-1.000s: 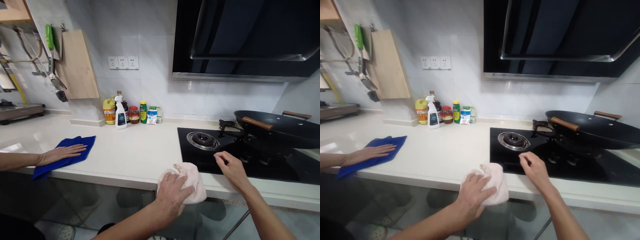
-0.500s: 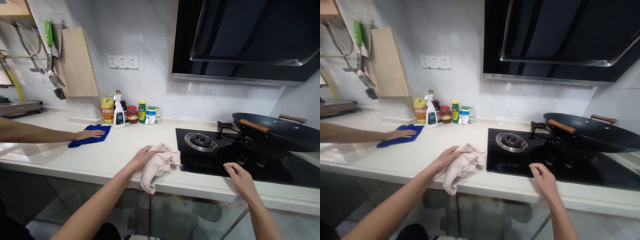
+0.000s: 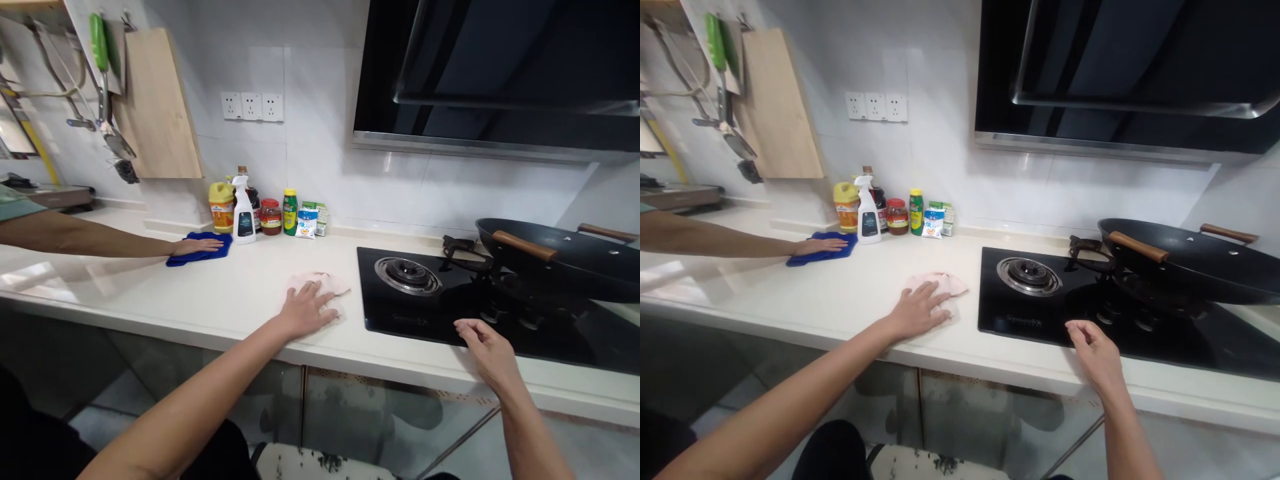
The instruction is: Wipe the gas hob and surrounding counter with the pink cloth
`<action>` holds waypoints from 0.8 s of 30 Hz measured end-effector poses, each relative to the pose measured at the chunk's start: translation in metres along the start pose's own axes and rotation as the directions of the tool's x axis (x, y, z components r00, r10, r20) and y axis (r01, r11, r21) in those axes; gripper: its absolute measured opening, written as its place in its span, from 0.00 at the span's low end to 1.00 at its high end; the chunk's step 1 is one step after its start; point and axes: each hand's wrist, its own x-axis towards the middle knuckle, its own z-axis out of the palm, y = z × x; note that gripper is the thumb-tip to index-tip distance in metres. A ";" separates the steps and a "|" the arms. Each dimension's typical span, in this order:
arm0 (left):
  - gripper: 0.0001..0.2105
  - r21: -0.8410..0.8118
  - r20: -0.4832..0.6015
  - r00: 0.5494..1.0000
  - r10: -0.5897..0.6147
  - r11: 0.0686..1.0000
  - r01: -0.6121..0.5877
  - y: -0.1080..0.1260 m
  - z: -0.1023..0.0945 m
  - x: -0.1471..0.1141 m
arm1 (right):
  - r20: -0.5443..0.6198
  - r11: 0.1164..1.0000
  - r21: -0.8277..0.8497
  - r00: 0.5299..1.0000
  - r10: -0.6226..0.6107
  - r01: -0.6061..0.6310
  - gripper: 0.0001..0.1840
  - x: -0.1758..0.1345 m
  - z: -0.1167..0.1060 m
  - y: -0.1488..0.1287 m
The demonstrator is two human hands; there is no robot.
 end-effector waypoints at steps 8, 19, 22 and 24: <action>0.40 0.042 -0.094 0.945 -0.313 0.947 0.318 -0.092 -0.016 -0.020 | 0.015 0.999 0.022 0.999 -0.032 0.032 0.22 0.004 0.001 0.011; 0.24 0.145 -0.278 0.936 -0.217 0.954 0.264 -0.085 -0.001 -0.110 | 0.021 0.999 0.046 1.000 0.005 -0.006 0.22 -0.005 -0.002 -0.002; 0.21 0.081 -0.304 0.951 -0.047 0.994 0.075 -0.025 0.017 -0.112 | 0.002 0.999 0.019 1.000 -0.031 0.031 0.22 -0.006 -0.001 -0.006; 0.22 0.044 -0.327 0.941 0.083 0.996 -0.072 0.019 0.027 -0.107 | -0.002 0.999 0.000 0.999 -0.052 0.052 0.22 -0.006 0.000 -0.008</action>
